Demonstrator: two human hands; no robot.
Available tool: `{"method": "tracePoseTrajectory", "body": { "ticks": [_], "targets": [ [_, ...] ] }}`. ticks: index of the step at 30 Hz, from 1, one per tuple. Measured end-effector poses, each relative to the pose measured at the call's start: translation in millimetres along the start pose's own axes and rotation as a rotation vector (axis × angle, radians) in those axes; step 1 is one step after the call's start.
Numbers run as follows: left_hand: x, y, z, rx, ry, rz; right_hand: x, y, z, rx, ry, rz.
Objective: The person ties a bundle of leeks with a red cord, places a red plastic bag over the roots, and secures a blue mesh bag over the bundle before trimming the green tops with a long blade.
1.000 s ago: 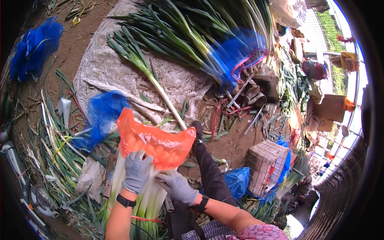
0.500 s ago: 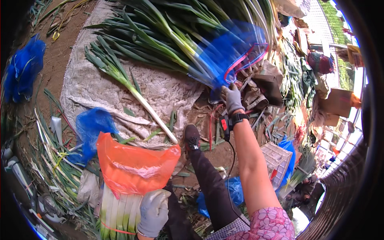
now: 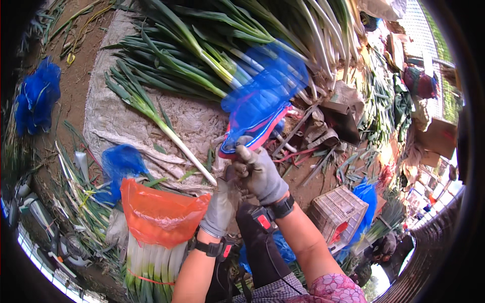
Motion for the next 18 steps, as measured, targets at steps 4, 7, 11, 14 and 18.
{"method": "tracePoseTrajectory", "body": {
  "ticks": [4, 7, 11, 14, 18],
  "targets": [
    [-53, -5, -31, 0.243, 0.713, -0.099, -5, 60, -19, -0.061, 0.284, 0.212],
    [-70, 11, -10, -0.039, 0.768, -0.14, -4, 82, -11, -0.079, 0.578, 0.418],
    [-77, 34, 23, 0.033, 0.733, -0.218, -21, 81, -10, -0.032, -0.152, 0.314],
    [-93, 71, 35, 0.096, 0.773, -0.217, 0, 78, -17, 0.11, -0.582, 0.383],
    [-122, 107, 82, 0.159, 0.662, -0.379, 12, 132, 7, 0.233, -0.766, 0.608]
  ]
}}
Point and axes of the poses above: each hand's wrist, its own y-axis away from the middle knuckle, its own z-axis out of the back of the hand, x = y × z, the point moved 9 cm from there along -y, towards the middle knuckle, and after that the axes turned 1 degree about y, right-handed, at the moved point
